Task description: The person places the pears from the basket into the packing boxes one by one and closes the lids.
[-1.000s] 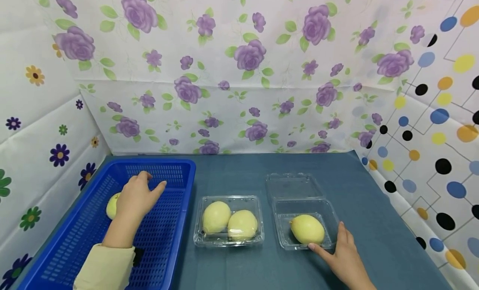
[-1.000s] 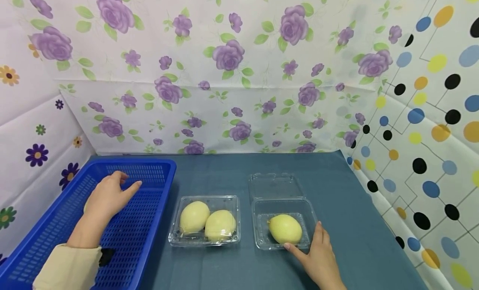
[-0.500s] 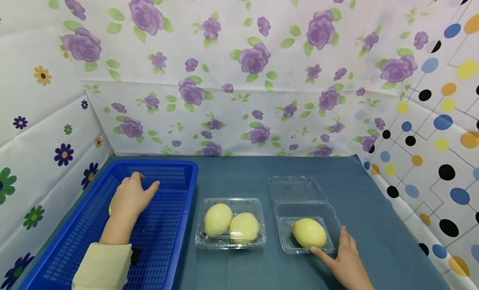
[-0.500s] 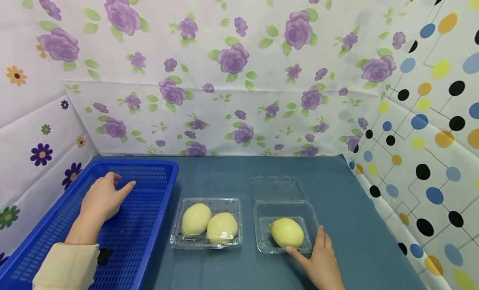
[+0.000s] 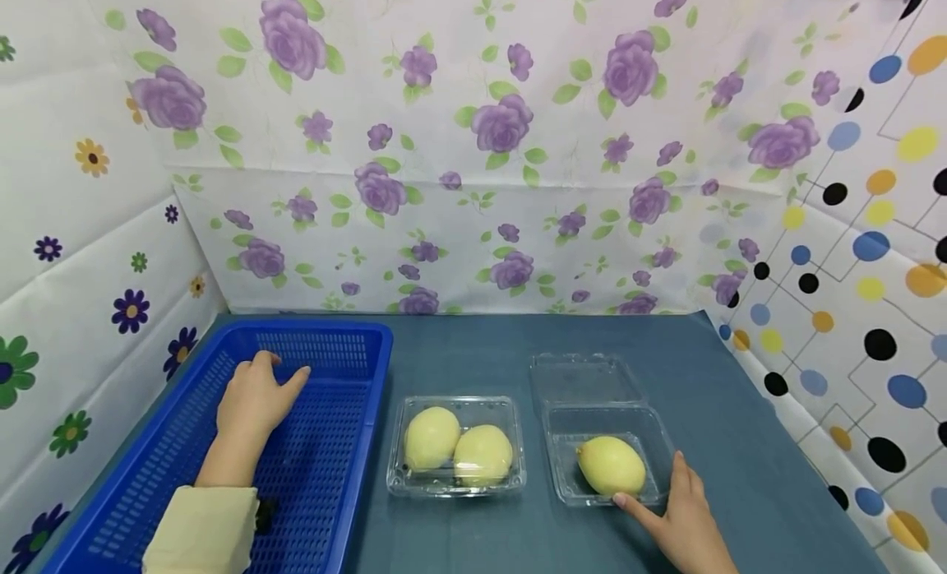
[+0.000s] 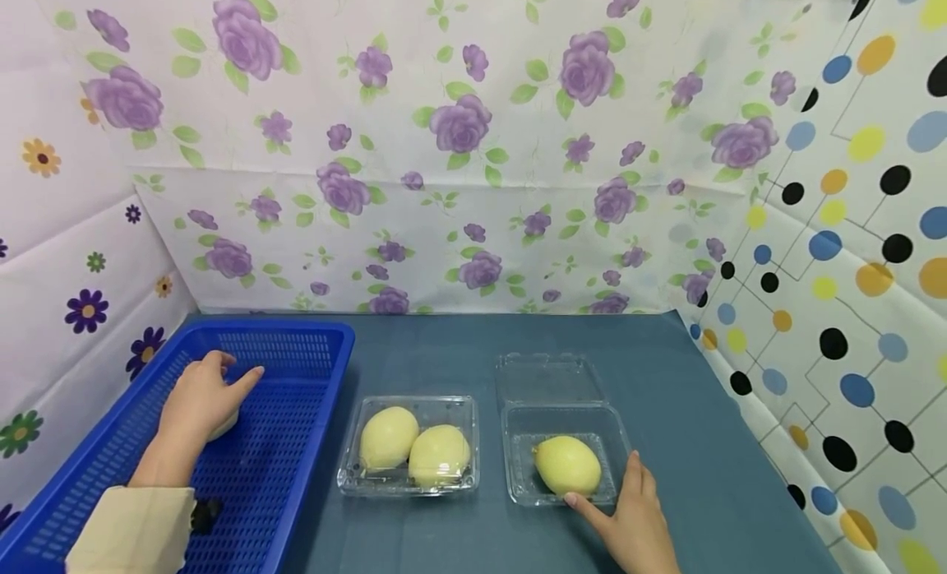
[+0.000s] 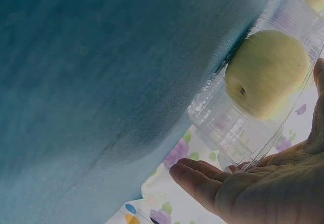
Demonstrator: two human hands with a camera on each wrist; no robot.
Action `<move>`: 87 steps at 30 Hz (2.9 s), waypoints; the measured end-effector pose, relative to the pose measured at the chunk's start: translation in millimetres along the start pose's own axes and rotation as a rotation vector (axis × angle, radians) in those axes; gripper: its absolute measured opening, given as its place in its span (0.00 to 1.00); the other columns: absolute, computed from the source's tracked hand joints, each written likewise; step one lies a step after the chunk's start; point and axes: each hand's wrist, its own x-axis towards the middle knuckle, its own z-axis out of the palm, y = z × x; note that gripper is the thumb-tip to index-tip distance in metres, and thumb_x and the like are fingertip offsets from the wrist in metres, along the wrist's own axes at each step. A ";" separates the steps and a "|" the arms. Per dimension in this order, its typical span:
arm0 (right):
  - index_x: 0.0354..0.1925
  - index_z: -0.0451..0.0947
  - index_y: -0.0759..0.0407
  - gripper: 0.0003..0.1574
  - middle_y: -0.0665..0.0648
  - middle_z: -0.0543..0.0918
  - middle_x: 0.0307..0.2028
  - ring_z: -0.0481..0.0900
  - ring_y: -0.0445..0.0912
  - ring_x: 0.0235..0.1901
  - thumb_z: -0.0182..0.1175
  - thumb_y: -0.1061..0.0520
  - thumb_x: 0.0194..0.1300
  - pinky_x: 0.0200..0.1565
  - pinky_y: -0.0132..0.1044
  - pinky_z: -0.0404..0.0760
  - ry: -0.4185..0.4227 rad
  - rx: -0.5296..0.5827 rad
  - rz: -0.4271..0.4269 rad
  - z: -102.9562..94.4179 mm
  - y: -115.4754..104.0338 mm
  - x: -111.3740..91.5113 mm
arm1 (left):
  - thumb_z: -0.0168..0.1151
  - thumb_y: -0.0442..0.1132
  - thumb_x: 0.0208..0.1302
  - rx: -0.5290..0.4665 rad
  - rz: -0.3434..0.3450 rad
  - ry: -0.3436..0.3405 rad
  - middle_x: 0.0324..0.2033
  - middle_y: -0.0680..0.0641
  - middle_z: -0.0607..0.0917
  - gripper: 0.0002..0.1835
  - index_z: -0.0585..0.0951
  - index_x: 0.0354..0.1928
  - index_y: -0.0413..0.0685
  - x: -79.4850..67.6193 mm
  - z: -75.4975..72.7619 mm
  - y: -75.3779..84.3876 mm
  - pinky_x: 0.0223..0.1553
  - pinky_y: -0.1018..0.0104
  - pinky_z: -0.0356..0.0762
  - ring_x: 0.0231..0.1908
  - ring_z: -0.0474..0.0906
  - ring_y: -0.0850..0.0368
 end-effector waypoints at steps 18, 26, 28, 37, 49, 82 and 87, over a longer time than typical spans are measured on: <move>0.67 0.31 0.84 0.82 0.90 0.46 0.59 0.55 0.82 0.57 0.57 0.22 0.51 0.47 0.70 0.68 0.006 -0.012 0.006 2.0 0.5 -0.1 | 0.49 0.54 0.69 -0.062 -0.101 0.081 0.58 0.18 0.59 0.38 0.59 0.65 0.26 3.4 0.8 -14.2 0.46 0.34 0.67 0.55 0.59 0.22; 0.67 0.30 0.84 0.82 0.90 0.46 0.60 0.54 0.82 0.57 0.56 0.22 0.52 0.48 0.70 0.68 -0.001 -0.015 0.009 0.7 -0.3 -0.7 | 0.50 0.54 0.68 -0.082 -0.138 0.087 0.58 0.17 0.58 0.38 0.59 0.64 0.25 5.6 3.7 -19.7 0.49 0.33 0.65 0.56 0.56 0.21; 0.67 0.30 0.84 0.82 0.90 0.45 0.60 0.54 0.82 0.57 0.56 0.22 0.52 0.48 0.70 0.68 -0.004 -0.017 0.010 0.6 -0.4 -0.5 | 0.51 0.53 0.67 -0.084 -0.149 0.080 0.58 0.17 0.58 0.38 0.59 0.64 0.24 5.6 4.5 -21.5 0.50 0.33 0.64 0.56 0.56 0.21; 0.67 0.29 0.84 0.83 0.90 0.44 0.60 0.53 0.82 0.57 0.56 0.21 0.51 0.49 0.70 0.67 -0.024 -0.022 0.027 1.3 1.4 2.5 | 0.53 0.51 0.67 -0.101 -0.195 0.044 0.58 0.16 0.56 0.42 0.52 0.66 0.21 7.6 7.2 -29.9 0.55 0.32 0.60 0.58 0.53 0.20; 0.66 0.28 0.85 0.82 0.90 0.43 0.60 0.51 0.82 0.58 0.55 0.22 0.52 0.50 0.69 0.67 -0.059 -0.020 0.023 0.1 2.6 2.2 | 0.57 0.49 0.63 -0.067 -0.274 -0.023 0.54 0.13 0.56 0.45 0.49 0.63 0.16 9.1 10.7 -40.8 0.48 0.32 0.66 0.54 0.56 0.18; 0.65 0.28 0.86 0.83 0.91 0.45 0.58 0.52 0.83 0.56 0.57 0.22 0.51 0.49 0.71 0.66 -0.045 -0.054 0.035 2.3 4.5 3.8 | 0.65 0.45 0.58 -0.088 -0.326 0.040 0.51 0.16 0.59 0.45 0.50 0.61 0.21 20.7 41.1 -59.0 0.44 0.33 0.70 0.52 0.61 0.20; 0.65 0.28 0.86 0.83 0.91 0.45 0.58 0.53 0.83 0.56 0.57 0.22 0.51 0.49 0.71 0.66 -0.042 -0.054 0.033 2.7 5.1 4.4 | 0.66 0.44 0.57 -0.108 -0.306 0.033 0.50 0.17 0.62 0.44 0.51 0.60 0.22 20.9 40.8 -58.3 0.42 0.34 0.71 0.51 0.63 0.21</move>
